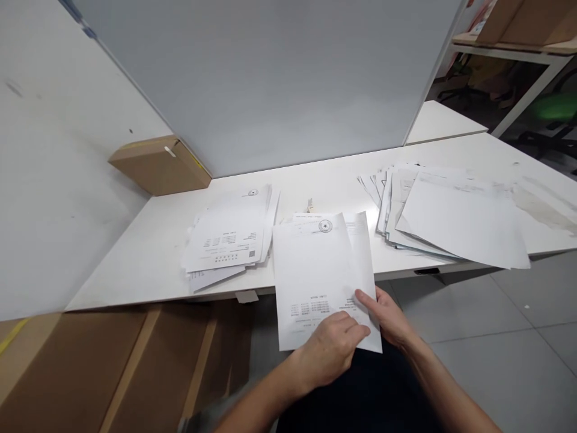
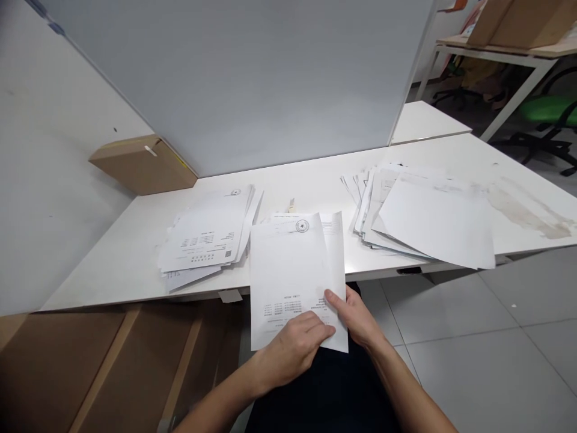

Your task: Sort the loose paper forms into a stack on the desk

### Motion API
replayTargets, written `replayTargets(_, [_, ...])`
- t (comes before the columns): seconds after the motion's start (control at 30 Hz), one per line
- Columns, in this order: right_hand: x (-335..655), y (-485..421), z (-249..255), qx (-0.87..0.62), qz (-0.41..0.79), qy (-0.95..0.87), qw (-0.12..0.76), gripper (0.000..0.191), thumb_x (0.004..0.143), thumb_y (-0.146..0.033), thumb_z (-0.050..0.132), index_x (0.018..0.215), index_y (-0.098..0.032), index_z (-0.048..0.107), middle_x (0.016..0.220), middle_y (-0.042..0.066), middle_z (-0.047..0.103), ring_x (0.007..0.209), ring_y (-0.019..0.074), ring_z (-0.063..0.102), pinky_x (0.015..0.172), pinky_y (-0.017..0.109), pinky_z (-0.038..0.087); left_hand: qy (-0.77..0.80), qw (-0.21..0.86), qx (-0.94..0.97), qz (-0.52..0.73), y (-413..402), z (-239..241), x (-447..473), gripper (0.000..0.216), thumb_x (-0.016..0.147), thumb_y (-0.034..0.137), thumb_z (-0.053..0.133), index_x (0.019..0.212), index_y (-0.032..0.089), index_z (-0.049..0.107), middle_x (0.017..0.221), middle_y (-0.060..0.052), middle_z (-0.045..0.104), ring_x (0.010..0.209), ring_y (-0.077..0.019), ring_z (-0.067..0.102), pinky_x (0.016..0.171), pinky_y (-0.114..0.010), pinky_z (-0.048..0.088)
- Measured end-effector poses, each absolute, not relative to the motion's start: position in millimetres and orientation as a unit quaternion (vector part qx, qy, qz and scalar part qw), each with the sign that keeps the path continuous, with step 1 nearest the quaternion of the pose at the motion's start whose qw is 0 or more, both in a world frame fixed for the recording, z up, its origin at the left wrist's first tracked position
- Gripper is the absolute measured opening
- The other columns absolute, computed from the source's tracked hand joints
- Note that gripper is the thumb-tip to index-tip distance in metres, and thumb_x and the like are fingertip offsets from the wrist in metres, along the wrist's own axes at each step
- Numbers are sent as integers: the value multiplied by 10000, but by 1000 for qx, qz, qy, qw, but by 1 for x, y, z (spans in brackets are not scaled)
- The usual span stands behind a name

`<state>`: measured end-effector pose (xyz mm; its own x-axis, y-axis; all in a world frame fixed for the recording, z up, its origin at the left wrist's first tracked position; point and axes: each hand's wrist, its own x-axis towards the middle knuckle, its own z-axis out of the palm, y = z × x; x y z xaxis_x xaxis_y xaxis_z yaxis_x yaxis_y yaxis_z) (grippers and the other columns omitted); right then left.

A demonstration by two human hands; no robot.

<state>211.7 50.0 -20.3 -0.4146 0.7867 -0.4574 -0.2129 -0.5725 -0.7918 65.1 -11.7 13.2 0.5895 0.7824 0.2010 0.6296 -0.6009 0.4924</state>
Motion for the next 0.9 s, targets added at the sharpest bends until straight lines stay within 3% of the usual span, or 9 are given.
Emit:
replayTargets(0.13, [217, 48, -29, -447, 753, -369, 311, 398, 687, -397, 705, 979, -138, 628, 894, 86, 714, 805, 258, 660, 733, 365, 517, 457, 154, 836, 263, -14, 11, 48, 250, 853, 135, 400, 1029, 186, 571, 839, -68, 663, 820, -184, 589, 761, -315, 468])
replayTargets(0.23, [226, 47, -37, -443, 762, -369, 294, 414, 730, -388, 664, 1050, -133, 606, 881, 90, 712, 766, 259, 664, 707, 387, 521, 708, 91, 630, 304, -16, 7, 10, 232, 887, 308, 377, 898, 201, 583, 819, -92, 661, 753, -209, 606, 680, -333, 458])
replayTargets(0.33, [236, 45, -42, -436, 769, -378, 275, 424, 766, -389, 629, 1100, -131, 587, 914, 91, 708, 797, 256, 663, 728, 384, 518, 861, 146, 461, 157, -22, -1, -26, 411, 855, 512, 341, 699, 201, 558, 625, -91, 612, 595, -257, 582, 549, -342, 402])
replayTargets(0.4, [240, 46, -41, -438, 766, -391, 261, 428, 781, -403, 609, 1115, -137, 580, 948, 94, 701, 825, 260, 660, 735, 384, 518, 855, 234, 445, 129, -25, -5, -36, 485, 843, 570, 300, 616, 207, 528, 601, -92, 600, 612, -273, 587, 561, -339, 393])
replayTargets(0.5, [241, 46, -35, -442, 742, -433, 259, 428, 783, -405, 606, 1137, -166, 573, 1022, 90, 682, 923, 264, 635, 783, 377, 508, 800, 322, 468, 193, -24, -11, -31, 500, 862, 562, 243, 629, 210, 511, 684, -82, 618, 690, -262, 591, 615, -328, 395])
replayTargets(0.67, [238, 45, -34, -458, 691, -500, 251, 382, 752, -431, 622, 1028, -168, 630, 976, 84, 688, 905, 274, 633, 731, 349, 514, 794, 290, 475, 246, -10, -16, -11, 442, 848, 558, 316, 635, 206, 475, 620, -36, 563, 641, -227, 546, 593, -313, 385])
replayTargets(0.77, [240, 44, -39, -465, 674, -513, 258, 330, 760, -445, 594, 898, -150, 653, 835, 63, 692, 785, 249, 640, 662, 329, 509, 751, 359, 421, 360, -6, -18, -6, 379, 808, 536, 446, 774, 177, 564, 692, -38, 619, 658, -205, 577, 603, -308, 437])
replayTargets(0.9, [244, 56, -22, -445, 661, -536, 278, 305, 759, -441, 594, 814, -150, 667, 751, 40, 679, 706, 218, 624, 622, 307, 492, 644, 398, 351, 551, 0, 1, 0, 366, 783, 431, 561, 1028, 161, 583, 938, -72, 669, 874, -207, 620, 782, -331, 492])
